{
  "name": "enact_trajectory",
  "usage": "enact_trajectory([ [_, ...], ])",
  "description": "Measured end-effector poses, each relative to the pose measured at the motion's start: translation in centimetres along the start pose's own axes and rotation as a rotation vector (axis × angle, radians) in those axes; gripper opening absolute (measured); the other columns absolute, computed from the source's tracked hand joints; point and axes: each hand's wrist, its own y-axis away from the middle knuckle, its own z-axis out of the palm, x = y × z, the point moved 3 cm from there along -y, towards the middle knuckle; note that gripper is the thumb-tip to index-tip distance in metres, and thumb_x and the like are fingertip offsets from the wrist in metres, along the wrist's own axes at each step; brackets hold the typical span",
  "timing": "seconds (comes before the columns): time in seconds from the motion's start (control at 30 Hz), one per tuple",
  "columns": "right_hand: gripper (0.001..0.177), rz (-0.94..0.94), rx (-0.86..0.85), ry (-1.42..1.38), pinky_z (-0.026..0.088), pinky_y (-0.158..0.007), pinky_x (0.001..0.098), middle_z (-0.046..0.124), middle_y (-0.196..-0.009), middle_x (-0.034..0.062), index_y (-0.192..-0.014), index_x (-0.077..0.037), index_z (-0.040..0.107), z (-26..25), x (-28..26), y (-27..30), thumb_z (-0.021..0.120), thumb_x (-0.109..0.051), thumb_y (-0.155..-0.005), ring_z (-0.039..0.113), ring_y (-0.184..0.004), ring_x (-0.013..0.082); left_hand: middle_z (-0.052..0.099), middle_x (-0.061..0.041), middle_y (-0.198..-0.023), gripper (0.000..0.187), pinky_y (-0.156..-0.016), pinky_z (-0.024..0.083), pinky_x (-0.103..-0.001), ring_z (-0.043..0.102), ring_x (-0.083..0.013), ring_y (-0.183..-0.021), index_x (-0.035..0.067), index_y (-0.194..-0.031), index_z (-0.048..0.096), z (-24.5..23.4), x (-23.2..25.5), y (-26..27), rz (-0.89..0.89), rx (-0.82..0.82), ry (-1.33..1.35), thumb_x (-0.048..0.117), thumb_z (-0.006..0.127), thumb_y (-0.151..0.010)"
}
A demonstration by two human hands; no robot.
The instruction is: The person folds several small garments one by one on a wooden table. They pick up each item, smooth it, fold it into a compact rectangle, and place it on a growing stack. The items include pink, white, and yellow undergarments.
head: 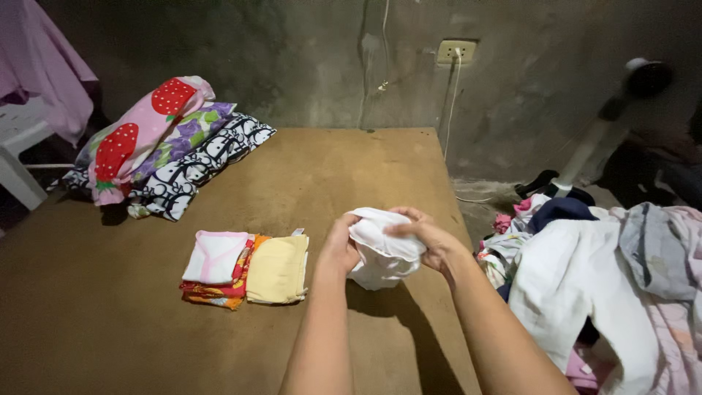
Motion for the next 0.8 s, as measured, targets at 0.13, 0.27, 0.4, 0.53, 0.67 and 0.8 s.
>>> enact_trajectory([
  [0.13,0.035,-0.065,0.33,0.275,0.06,-0.076,0.0448,0.071,-0.106,0.0246,-0.122,0.011,0.061,0.3,0.4,-0.7,0.059,0.008,-0.087,0.072,-0.092,0.0334,0.072,-0.018,-0.108,0.029,-0.081,0.06,-0.04,0.073,-0.0257,-0.092,-0.003,-0.116,0.066,2.3,0.6,1.8,0.202,-0.012,-0.239,0.005,0.062,-0.089],
  [0.27,0.034,-0.01,0.271,-0.264,0.061,-0.082,0.0457,0.067,-0.115,0.0264,-0.127,0.012,0.054,-1.0,1.8,-2.6,0.045,0.003,-0.095,0.071,-0.097,0.0341,0.075,-0.019,-0.108,0.037,-0.079,0.06,-0.04,0.074,-0.0275,-0.091,-0.001,-0.119,0.065,3.0,-0.8,1.8,0.18,0.249,-0.889,0.001,0.066,-0.082],
  [0.4,0.039,0.225,0.04,-0.696,0.061,-0.091,0.0465,0.066,-0.12,0.0292,-0.126,0.014,0.053,-0.7,2.0,-1.9,0.041,0.005,-0.091,0.073,-0.103,0.0359,0.074,-0.019,-0.117,0.037,-0.085,0.06,-0.043,0.073,-0.0289,-0.099,-0.002,-0.124,0.066,1.1,-2.4,0.9,-0.017,0.07,-0.354,0.015,0.049,-0.096],
  [0.53,0.039,0.138,-0.017,-0.419,0.061,-0.091,0.0468,0.065,-0.123,0.0263,-0.129,0.003,0.055,0.3,0.2,-0.2,0.053,-0.001,-0.09,0.073,-0.101,0.0341,0.07,-0.019,-0.122,0.041,-0.092,0.06,-0.048,0.072,-0.0325,-0.104,-0.002,-0.124,0.062,0.3,-2.1,-0.1,-0.18,-0.043,0.147,0.021,0.042,-0.096],
  [0.67,0.043,0.062,0.184,0.212,0.058,-0.076,0.0422,0.072,-0.111,0.0232,-0.123,0.002,0.063,0.1,0.4,-0.1,0.075,-0.001,-0.081,0.072,-0.089,0.029,0.07,-0.021,-0.117,0.041,-0.089,0.059,-0.051,0.072,-0.0339,-0.097,-0.002,-0.123,0.063,0.8,-1.1,0.1,-0.096,0.096,0.076,0.019,0.054,-0.089],
  [0.8,0.023,-0.263,0.606,0.792,0.054,-0.066,0.0422,0.077,-0.088,0.0255,-0.107,0.008,0.075,-0.9,1.8,-2.0,0.061,0.003,-0.089,0.074,-0.077,0.0256,0.071,-0.022,-0.116,0.044,-0.088,0.061,-0.048,0.073,-0.0315,-0.099,-0.003,-0.125,0.063,1.2,-0.8,0.8,0.142,0.277,-0.651,0.009,0.069,-0.083],
])
